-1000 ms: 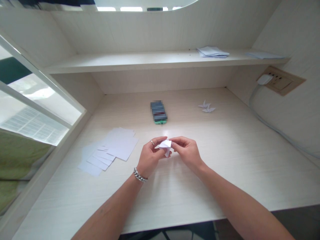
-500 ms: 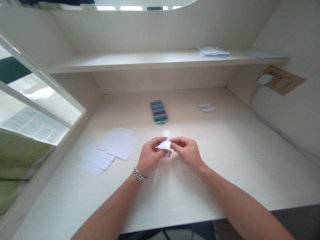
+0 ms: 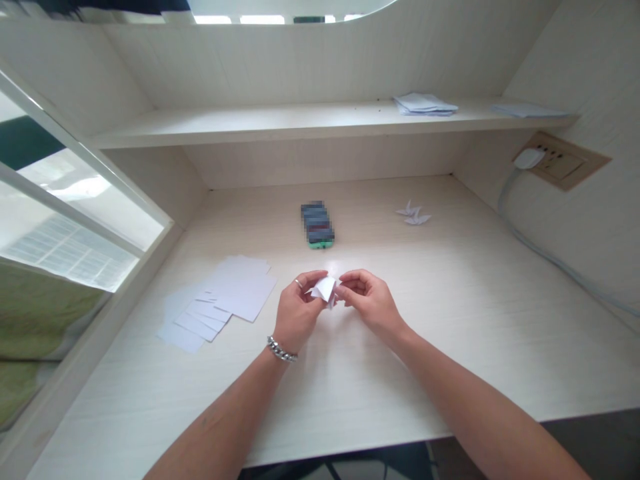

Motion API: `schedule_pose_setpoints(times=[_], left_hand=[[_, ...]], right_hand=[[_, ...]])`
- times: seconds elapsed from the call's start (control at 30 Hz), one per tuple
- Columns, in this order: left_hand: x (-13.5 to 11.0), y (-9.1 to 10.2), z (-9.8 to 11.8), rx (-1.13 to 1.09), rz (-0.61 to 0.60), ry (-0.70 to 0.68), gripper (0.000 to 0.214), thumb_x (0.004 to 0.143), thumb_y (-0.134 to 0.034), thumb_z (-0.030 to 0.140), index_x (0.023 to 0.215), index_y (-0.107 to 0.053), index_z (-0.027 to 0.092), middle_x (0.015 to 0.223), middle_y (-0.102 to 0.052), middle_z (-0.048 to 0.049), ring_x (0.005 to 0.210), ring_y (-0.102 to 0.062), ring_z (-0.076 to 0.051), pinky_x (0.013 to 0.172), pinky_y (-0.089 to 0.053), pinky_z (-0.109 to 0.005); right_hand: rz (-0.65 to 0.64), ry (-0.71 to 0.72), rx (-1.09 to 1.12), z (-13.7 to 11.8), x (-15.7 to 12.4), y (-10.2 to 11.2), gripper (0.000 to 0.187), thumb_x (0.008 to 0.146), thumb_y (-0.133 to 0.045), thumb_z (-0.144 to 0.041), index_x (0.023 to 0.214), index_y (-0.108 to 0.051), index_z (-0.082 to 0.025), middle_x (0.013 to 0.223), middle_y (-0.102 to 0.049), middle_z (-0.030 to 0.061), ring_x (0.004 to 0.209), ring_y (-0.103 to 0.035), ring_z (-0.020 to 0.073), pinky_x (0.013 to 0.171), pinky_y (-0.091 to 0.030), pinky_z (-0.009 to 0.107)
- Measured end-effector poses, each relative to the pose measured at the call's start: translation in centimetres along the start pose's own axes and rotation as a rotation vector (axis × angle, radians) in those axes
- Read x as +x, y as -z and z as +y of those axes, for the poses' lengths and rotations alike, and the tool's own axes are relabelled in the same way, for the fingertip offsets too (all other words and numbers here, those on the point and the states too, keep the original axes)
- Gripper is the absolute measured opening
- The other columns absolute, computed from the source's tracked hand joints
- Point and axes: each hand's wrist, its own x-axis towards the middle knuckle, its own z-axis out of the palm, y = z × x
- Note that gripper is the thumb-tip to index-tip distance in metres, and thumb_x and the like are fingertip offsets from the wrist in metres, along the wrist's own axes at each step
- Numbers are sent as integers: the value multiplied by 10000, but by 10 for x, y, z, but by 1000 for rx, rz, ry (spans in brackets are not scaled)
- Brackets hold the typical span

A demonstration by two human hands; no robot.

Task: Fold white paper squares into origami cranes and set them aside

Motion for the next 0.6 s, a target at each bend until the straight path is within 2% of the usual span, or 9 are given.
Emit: schedule_pose_setpoints(times=[0.1, 0.23, 0.47, 0.6], left_hand=[[3, 2, -4, -42, 79, -50, 430, 582, -835, 185, 976, -669, 140, 916, -718, -66, 749, -680, -161, 648, -547, -255], [5, 2, -8, -138, 93, -52, 478, 575, -850, 203, 1004, -648, 147, 911, -722, -65, 777, -698, -183, 695, -548, -286], [2, 0, -8, -151, 125, -61, 490, 535, -872, 197, 969, -649, 151, 867, -720, -46, 720, -695, -173, 682, -549, -297], [3, 0, -9, -143, 149, -75, 512, 528, -880, 202, 984, -652, 148, 896, -719, -54, 756, -695, -171, 694, -543, -285]], right_hand=[[-65, -63, -103, 2, 0, -3, 272, 810, -660, -431, 781, -617, -164, 690, -638, 17, 630, -607, 138, 573, -484, 253], [-174, -101, -138, 4, -2, -9, 318, 846, -600, -467, 819, -651, -154, 720, -632, 25, 632, -589, 133, 575, -477, 253], [-216, -54, -133, 0, -6, -11, 248, 839, -609, -390, 780, -682, -161, 692, -644, 23, 642, -589, 138, 615, -465, 266], [-236, -103, -63, 0, -6, -10, 118, 773, -655, -280, 756, -674, -165, 720, -653, 13, 650, -589, 128, 631, -466, 264]])
